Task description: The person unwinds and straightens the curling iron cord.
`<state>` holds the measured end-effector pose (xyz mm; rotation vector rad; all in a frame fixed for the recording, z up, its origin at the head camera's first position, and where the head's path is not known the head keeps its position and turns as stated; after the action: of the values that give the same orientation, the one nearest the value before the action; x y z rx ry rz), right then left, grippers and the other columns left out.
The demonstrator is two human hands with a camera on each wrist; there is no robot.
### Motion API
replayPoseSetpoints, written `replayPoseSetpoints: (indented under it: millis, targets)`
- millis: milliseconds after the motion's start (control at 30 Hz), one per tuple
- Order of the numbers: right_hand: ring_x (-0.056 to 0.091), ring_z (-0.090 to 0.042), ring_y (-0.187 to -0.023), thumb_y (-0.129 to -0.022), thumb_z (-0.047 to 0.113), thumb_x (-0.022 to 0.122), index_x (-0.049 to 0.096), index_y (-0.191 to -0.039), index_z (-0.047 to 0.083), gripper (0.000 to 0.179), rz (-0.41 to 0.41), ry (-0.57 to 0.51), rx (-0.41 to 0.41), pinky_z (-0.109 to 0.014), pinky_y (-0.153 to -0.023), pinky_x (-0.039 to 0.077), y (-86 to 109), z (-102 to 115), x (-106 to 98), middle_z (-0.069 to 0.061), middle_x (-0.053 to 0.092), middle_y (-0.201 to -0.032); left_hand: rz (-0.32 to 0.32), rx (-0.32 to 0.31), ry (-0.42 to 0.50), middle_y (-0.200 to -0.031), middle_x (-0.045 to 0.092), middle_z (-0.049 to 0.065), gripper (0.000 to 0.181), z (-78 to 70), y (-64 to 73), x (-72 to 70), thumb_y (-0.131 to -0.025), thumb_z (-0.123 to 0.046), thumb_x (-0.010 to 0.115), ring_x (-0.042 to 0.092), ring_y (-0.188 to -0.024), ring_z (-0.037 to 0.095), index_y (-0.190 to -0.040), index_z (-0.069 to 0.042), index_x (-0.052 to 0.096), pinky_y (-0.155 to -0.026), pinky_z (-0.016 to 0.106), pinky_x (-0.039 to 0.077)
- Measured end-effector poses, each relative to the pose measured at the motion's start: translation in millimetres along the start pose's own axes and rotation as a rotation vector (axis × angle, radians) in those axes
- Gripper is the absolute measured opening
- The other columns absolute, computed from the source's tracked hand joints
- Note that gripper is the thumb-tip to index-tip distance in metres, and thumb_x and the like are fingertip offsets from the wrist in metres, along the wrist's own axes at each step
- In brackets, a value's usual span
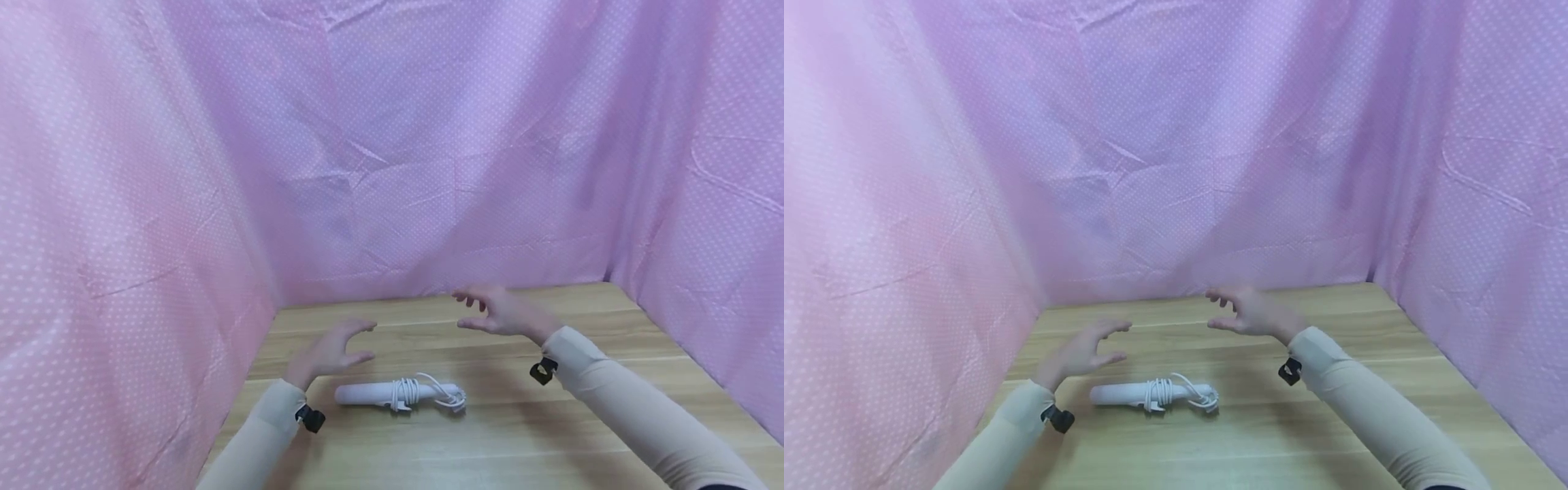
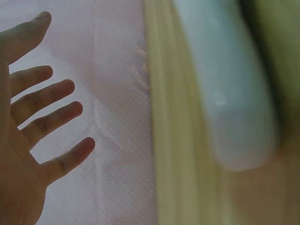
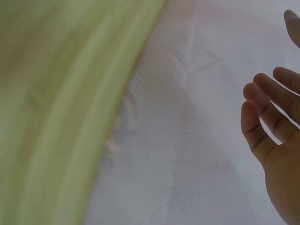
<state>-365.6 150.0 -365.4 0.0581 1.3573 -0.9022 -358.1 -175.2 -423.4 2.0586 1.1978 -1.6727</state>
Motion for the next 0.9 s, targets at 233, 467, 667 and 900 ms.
replayPoseSetpoints:
  millis: [233,467,667,900]
  targets:
    - [0.063,-0.016,-0.095,-0.086,0.040,0.073,0.060,-0.128,0.010,0.053,0.066,-0.069,0.084,-0.028,-0.073,0.053,24.8,-1,40,-0.001,0.067,-0.115,0.048,-0.067,0.072,-0.135,0.059,0.001,0.059,3.3,24.9,29.3,-0.089,-0.044,0.069,0.053,-0.126,0.023,-0.138,-0.015,0.053,-0.104,0.046,0.043]
    - [0.063,-0.014,-0.090,-0.086,0.040,0.073,0.061,-0.126,0.010,0.051,0.146,-0.106,0.092,-0.022,-0.068,0.050,45.2,3,77,-0.001,0.068,-0.111,0.095,-0.051,0.091,-0.129,0.063,0.001,0.058,2.1,36.5,53.6,-0.087,-0.044,0.071,0.059,-0.117,0.021,-0.133,-0.012,0.058,-0.099,0.045,0.047]
    - [0.064,-0.011,-0.085,-0.082,0.034,0.076,0.063,-0.122,0.005,0.050,0.280,-0.178,0.082,-0.021,-0.069,0.051,60.4,11,105,-0.003,0.069,-0.104,0.137,-0.026,0.092,-0.114,0.068,-0.001,0.054,0.9,43.1,71.3,-0.082,-0.042,0.076,0.062,-0.101,0.015,-0.123,-0.009,0.064,-0.089,0.036,0.051]
    - [0.063,-0.011,-0.077,-0.081,0.029,0.078,0.068,-0.107,0.013,0.032,0.289,-0.280,0.122,-0.022,-0.067,0.052,68.7,15,122,0.012,0.065,-0.090,0.136,-0.038,0.100,-0.111,0.067,-0.011,0.045,3.4,49.5,82.7,-0.079,-0.033,0.080,0.060,-0.101,0.007,-0.120,-0.020,0.067,-0.092,0.035,0.049]
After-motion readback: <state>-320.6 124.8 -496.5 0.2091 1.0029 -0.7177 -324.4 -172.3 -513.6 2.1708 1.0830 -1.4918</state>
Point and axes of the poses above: each hand's wrist, its own y-axis away from the middle knuckle, its own x-axis out of the palm, z = x × y, the point moved 5 cm from there along -y, towards the middle knuckle
